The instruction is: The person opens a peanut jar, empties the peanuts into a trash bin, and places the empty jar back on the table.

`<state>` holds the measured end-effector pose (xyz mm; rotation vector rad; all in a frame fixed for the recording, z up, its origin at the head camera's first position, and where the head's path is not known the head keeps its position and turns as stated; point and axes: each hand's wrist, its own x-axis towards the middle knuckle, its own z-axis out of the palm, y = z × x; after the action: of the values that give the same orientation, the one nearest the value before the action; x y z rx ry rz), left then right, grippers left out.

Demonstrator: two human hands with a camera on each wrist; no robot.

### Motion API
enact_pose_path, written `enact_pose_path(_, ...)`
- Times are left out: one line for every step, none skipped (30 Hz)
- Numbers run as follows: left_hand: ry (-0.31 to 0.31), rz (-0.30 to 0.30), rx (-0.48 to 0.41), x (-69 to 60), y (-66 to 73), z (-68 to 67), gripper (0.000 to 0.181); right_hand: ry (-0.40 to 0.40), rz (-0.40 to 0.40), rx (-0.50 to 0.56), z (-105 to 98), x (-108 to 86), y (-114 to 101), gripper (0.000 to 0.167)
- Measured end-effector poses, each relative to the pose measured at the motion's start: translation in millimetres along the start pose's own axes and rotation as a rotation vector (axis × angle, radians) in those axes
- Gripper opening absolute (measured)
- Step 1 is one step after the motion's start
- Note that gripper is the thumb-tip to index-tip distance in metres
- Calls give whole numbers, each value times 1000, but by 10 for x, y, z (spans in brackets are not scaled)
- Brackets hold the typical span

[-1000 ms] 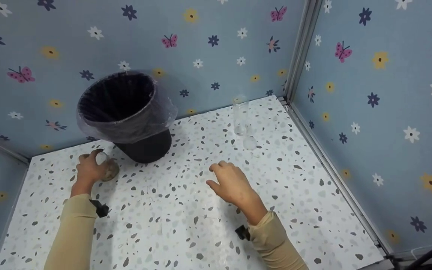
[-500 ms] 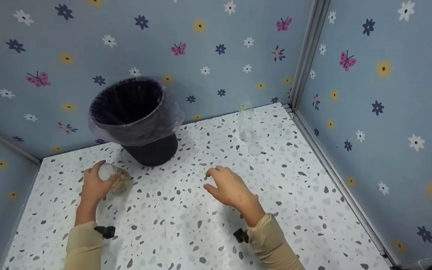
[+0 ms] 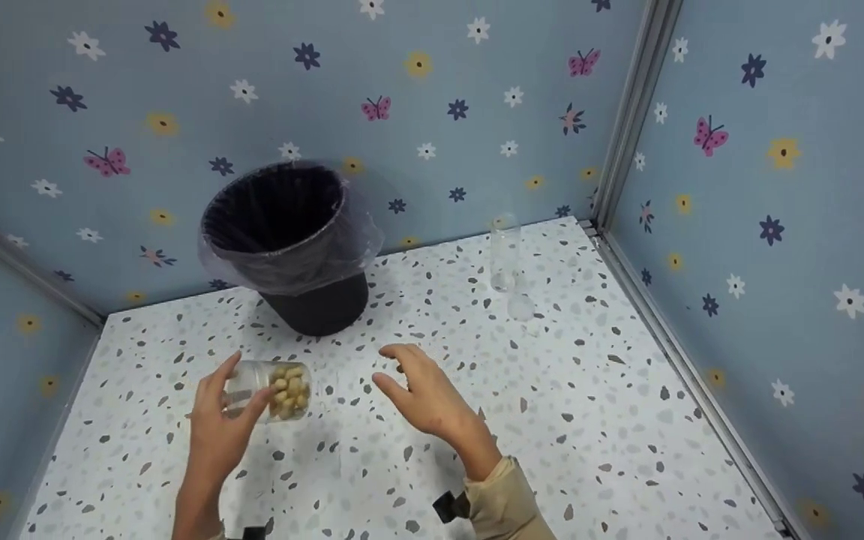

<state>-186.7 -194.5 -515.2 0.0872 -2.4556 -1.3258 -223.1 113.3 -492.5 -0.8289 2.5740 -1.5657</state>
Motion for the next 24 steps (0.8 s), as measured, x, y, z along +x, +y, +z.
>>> enact_pose_path(-6, 13, -25, -44, 51, 48, 70, 8, 16, 33, 38, 1, -6, 37)
enact_pose_path(-13, 28, -48, -82, 100, 94, 69, 12, 37, 78, 77, 2, -15, 36)
enact_pose_path(-20, 42, -72, -115, 146, 139, 69, 15, 65, 128, 117, 8, -23, 37)
enact_pose_path(-24, 59, -92, -139, 191, 184, 68, 19, 95, 187, 156, 16, -33, 38)
enact_pose_path(-29, 77, -109, -156, 237, 230, 67, 25, 128, 252, 192, 26, -41, 40)
enact_pose_path(-38, 94, -124, -164, 281, 278, 67, 29, 164, 327, 224, 38, -49, 43)
enact_pose_path(-48, 111, -138, -166, 321, 329, 67, 31, 202, 401, 249, 48, -57, 47)
enact_pose_path(-60, 128, -151, -164, 360, 381, 67, 30, 238, 477, 267, 56, -62, 50)
enact_pose_path(-73, 145, -162, -158, 397, 432, 67, 25, 273, 548, 281, 65, -63, 55)
enact_pose_path(-83, 162, -172, -149, 427, 481, 67, 13, 298, 609, 288, 73, -63, 59)
enact_pose_path(-92, 177, -186, -140, 456, 525, 67, -1, 325, 658, 289, 80, -61, 63)
enact_pose_path(-98, 191, -197, -131, 481, 564, 67, -16, 347, 696, 286, 85, -58, 67)
enact_pose_path(-105, 201, -213, -122, 502, 599, 67, -33, 368, 720, 282, 92, -53, 70)
enact_pose_path(-109, 209, -230, -112, 519, 628, 66, -47, 384, 735, 276, 99, -47, 73)
enact_pose_path(-111, 216, -243, -105, 532, 653, 66, -61, 398, 748, 273, 107, -41, 75)
enact_pose_path(-114, 222, -255, -99, 541, 676, 66, -74, 410, 762, 272, 112, -37, 76)
enact_pose_path(-117, 229, -257, -97, 547, 697, 65, -84, 426, 775, 276, 117, -30, 77)
enact_pose_path(-125, 237, -263, -96, 549, 719, 65, -89, 442, 786, 282, 121, -25, 76)
enact_pose_path(-136, 245, -269, -95, 546, 741, 65, -89, 456, 788, 292, 125, -21, 76)
enact_pose_path(-144, 261, -267, -94, 539, 762, 65, -81, 465, 786, 303, 126, -19, 74)
enact_pose_path(-151, 284, -248, -91, 532, 780, 65, -70, 474, 783, 315, 127, -17, 73)
enact_pose_path(-158, 314, -225, -83, 524, 797, 65, -53, 478, 771, 326, 130, -15, 72)
enact_pose_path(-162, 348, -195, -72, 516, 808, 66, -29, 476, 750, 335, 136, -14, 71)
enact_pose_path(-163, 388, -166, -55, 509, 813, 66, -1, 471, 730, 340, 144, -14, 70)
